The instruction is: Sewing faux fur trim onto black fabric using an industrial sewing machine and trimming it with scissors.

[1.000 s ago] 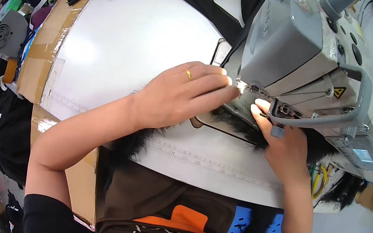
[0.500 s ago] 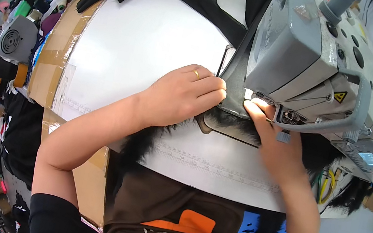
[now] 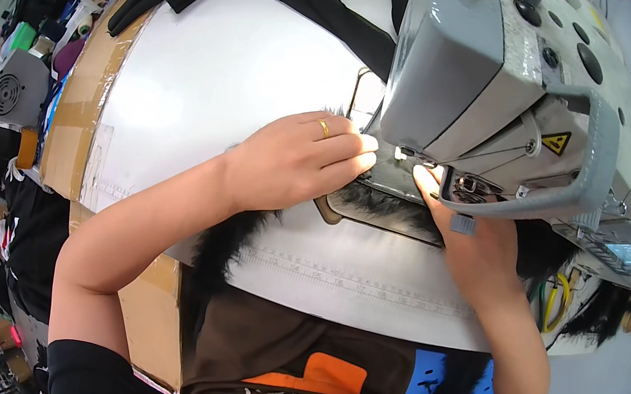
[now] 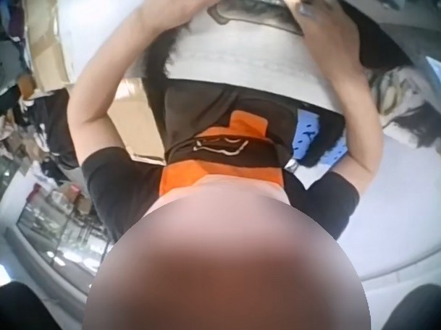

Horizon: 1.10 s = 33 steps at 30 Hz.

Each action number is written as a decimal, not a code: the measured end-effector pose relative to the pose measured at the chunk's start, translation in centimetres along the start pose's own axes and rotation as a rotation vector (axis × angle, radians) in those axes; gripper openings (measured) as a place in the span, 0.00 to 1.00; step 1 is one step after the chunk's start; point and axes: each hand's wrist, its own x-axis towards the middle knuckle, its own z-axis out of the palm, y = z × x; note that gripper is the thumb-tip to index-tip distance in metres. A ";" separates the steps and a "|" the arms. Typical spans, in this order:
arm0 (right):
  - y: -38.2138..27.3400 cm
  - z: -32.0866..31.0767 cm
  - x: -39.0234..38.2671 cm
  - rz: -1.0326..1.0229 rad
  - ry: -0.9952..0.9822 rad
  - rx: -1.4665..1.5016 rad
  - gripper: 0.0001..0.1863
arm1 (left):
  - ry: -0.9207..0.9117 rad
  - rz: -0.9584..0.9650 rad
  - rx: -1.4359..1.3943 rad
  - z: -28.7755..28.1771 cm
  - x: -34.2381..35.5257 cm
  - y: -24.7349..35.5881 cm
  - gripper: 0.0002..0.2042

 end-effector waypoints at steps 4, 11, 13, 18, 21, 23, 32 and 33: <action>0.2 0.0 -0.1 -0.111 0.109 -0.144 0.05 | 0.035 -0.008 0.014 0.2 0.1 0.3 0.14; 0.7 -0.3 -0.4 -0.136 0.185 -0.118 0.09 | 0.075 0.054 0.026 0.1 1.0 -0.7 0.13; 0.8 -0.3 -0.5 -0.141 0.167 -0.109 0.12 | 0.067 0.101 0.044 -0.1 0.9 -0.9 0.13; 1.4 0.6 -1.2 -0.073 0.103 -0.021 0.30 | 0.056 0.101 -0.012 -0.5 1.1 -1.1 0.13; 1.4 0.9 -1.2 -0.069 0.103 -0.002 0.29 | 0.056 0.076 -0.010 0.0 1.0 -1.0 0.14; 1.4 1.0 -1.1 -0.071 0.111 0.012 0.29 | 0.056 0.065 0.009 0.1 0.9 -1.0 0.14; 1.7 0.8 -1.4 -0.061 0.109 -0.021 0.31 | 0.042 0.087 -0.035 -0.2 1.0 -1.4 0.14; 1.8 1.0 -1.5 -0.078 0.132 -0.032 0.31 | 0.059 0.084 -0.080 -0.1 1.0 -1.5 0.13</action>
